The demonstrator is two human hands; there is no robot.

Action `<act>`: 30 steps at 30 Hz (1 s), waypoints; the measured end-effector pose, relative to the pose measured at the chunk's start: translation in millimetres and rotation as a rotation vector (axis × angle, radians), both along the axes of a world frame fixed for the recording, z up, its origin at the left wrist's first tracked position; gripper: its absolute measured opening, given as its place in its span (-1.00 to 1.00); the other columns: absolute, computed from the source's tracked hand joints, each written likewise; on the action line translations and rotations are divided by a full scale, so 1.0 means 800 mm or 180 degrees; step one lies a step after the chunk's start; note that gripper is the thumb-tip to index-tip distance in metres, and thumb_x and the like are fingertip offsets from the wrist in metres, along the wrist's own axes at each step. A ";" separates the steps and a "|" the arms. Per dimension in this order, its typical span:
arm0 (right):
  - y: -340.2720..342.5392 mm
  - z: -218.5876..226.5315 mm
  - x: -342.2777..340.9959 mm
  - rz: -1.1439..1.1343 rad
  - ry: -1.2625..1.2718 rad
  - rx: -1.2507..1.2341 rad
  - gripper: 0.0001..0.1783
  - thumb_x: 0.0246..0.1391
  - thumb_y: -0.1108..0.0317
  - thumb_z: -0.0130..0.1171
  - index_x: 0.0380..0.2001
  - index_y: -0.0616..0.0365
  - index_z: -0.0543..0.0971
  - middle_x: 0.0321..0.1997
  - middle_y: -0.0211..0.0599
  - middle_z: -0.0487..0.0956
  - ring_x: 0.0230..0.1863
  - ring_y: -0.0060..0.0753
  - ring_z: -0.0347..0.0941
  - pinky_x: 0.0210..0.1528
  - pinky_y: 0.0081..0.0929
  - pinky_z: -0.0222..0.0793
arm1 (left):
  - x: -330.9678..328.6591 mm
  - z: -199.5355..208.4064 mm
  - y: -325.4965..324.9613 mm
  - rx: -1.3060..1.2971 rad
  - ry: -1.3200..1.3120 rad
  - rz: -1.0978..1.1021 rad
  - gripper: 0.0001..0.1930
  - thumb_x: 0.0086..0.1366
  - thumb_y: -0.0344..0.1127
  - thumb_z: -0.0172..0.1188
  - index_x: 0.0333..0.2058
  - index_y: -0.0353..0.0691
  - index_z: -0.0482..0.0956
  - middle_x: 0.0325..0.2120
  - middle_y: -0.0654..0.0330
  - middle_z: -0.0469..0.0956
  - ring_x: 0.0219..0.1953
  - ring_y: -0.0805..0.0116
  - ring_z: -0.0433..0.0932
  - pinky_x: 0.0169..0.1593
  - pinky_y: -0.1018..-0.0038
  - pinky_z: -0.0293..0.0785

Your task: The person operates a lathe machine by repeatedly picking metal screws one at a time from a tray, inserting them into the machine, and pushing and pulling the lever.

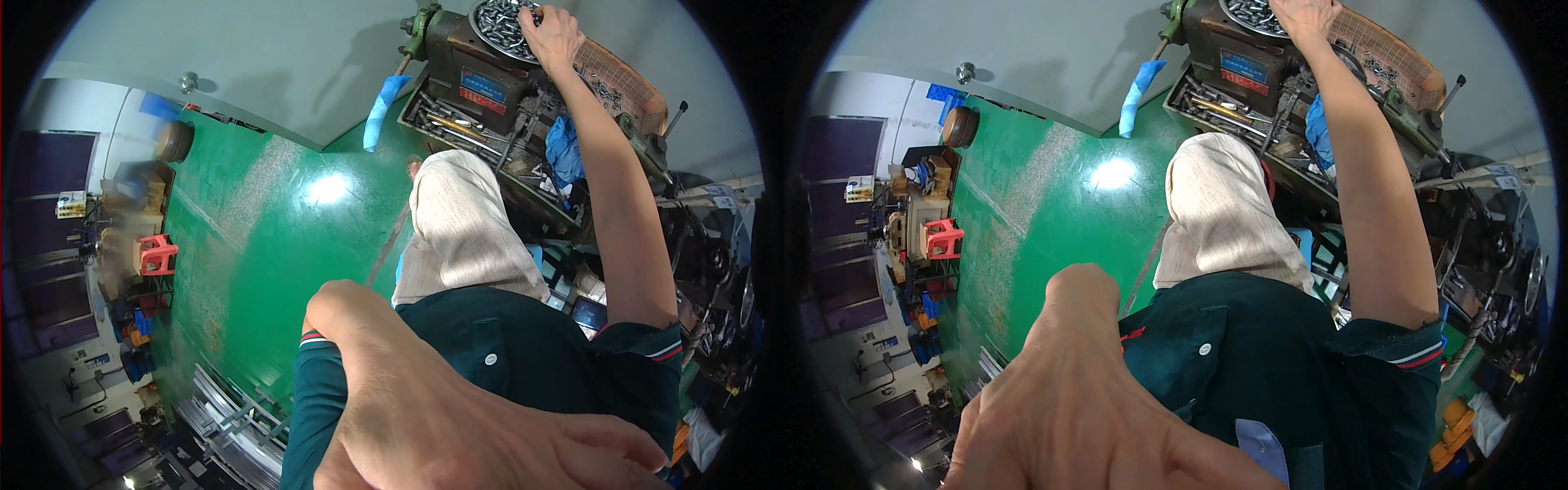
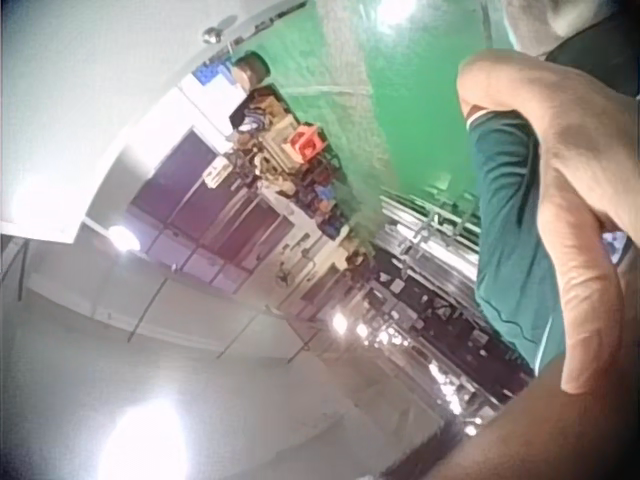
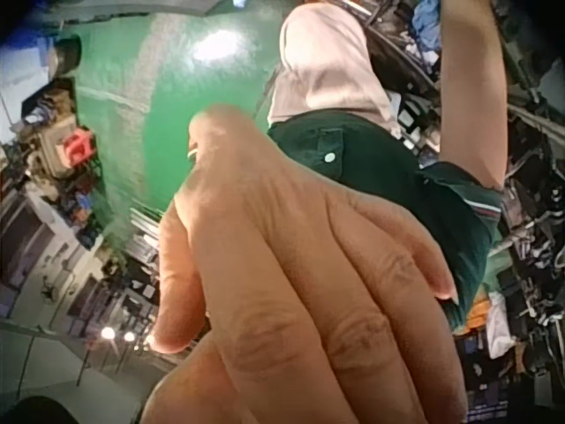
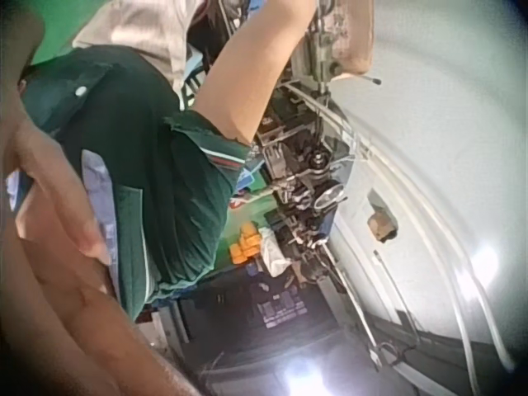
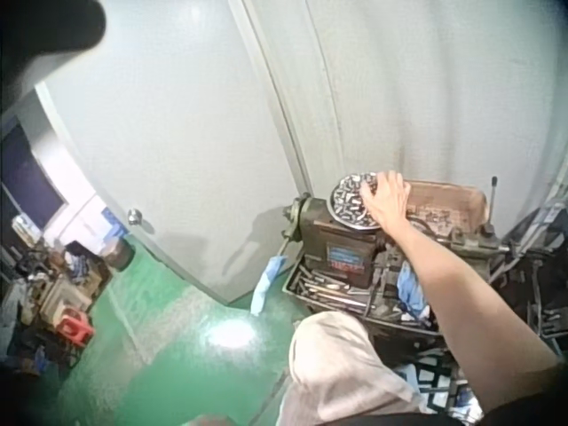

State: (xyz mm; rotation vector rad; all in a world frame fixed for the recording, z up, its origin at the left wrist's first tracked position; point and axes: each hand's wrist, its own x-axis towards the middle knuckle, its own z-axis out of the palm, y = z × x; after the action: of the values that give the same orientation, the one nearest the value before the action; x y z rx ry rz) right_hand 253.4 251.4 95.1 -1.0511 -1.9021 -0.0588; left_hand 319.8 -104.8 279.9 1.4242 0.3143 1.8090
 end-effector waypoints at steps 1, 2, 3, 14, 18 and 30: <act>0.000 0.000 0.000 -0.0002 0.0008 0.0024 -0.63 -0.11 0.08 0.04 -0.45 0.23 0.46 -0.31 -0.06 0.41 -0.14 -0.05 0.27 -0.09 -0.11 0.12 | 0.000 0.000 -0.001 0.0013 -0.0004 0.0001 -0.72 0.18 -0.25 0.12 -0.65 -0.24 0.42 -0.70 0.18 0.48 -0.76 0.44 0.37 -0.56 0.51 0.29; 0.001 0.000 0.000 0.0016 -0.0002 -0.0041 -0.64 -0.11 0.08 0.04 -0.46 0.22 0.45 -0.32 -0.06 0.41 -0.14 -0.05 0.27 -0.09 -0.10 0.12 | 0.003 0.000 0.000 0.0030 -0.0042 -0.0003 -0.73 0.18 -0.25 0.12 -0.65 -0.24 0.42 -0.70 0.18 0.48 -0.75 0.44 0.37 -0.56 0.51 0.29; 0.001 0.000 -0.001 0.0022 0.0010 -0.0030 -0.64 -0.11 0.08 0.04 -0.46 0.21 0.45 -0.32 -0.06 0.41 -0.14 -0.05 0.27 -0.10 -0.10 0.12 | 0.004 -0.001 0.000 0.0027 -0.0031 -0.0009 -0.73 0.18 -0.25 0.12 -0.64 -0.24 0.42 -0.70 0.18 0.48 -0.75 0.44 0.37 -0.56 0.51 0.29; 0.002 -0.001 0.000 0.0063 0.0050 -0.0043 -0.64 -0.12 0.09 0.04 -0.46 0.22 0.44 -0.33 -0.05 0.40 -0.16 -0.04 0.27 -0.11 -0.10 0.12 | 0.005 0.001 0.000 0.0034 -0.0010 -0.0031 -0.75 0.17 -0.24 0.12 -0.62 -0.24 0.42 -0.68 0.17 0.49 -0.73 0.42 0.38 -0.53 0.48 0.31; 0.003 -0.002 -0.001 0.0004 0.0040 0.0023 -0.63 -0.11 0.08 0.04 -0.47 0.22 0.44 -0.33 -0.05 0.40 -0.15 -0.04 0.27 -0.11 -0.11 0.13 | 0.003 -0.001 0.002 0.0005 -0.0002 -0.0020 -0.76 0.16 -0.24 0.12 -0.61 -0.24 0.42 -0.68 0.16 0.49 -0.72 0.41 0.38 -0.52 0.47 0.31; 0.004 -0.002 0.001 0.0056 0.0037 -0.0052 -0.64 -0.13 0.10 0.05 -0.47 0.23 0.45 -0.34 -0.03 0.41 -0.17 -0.04 0.28 -0.12 -0.13 0.14 | 0.011 0.001 0.006 -0.0044 0.0011 -0.0069 -0.78 0.14 -0.23 0.12 -0.58 -0.24 0.42 -0.66 0.15 0.49 -0.69 0.39 0.39 -0.49 0.44 0.33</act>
State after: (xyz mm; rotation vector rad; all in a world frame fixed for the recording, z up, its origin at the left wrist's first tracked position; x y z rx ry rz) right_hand 253.9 254.5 93.5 -1.0434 -1.9038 -0.0272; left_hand 328.6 -100.2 280.5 1.4160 0.3114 1.7840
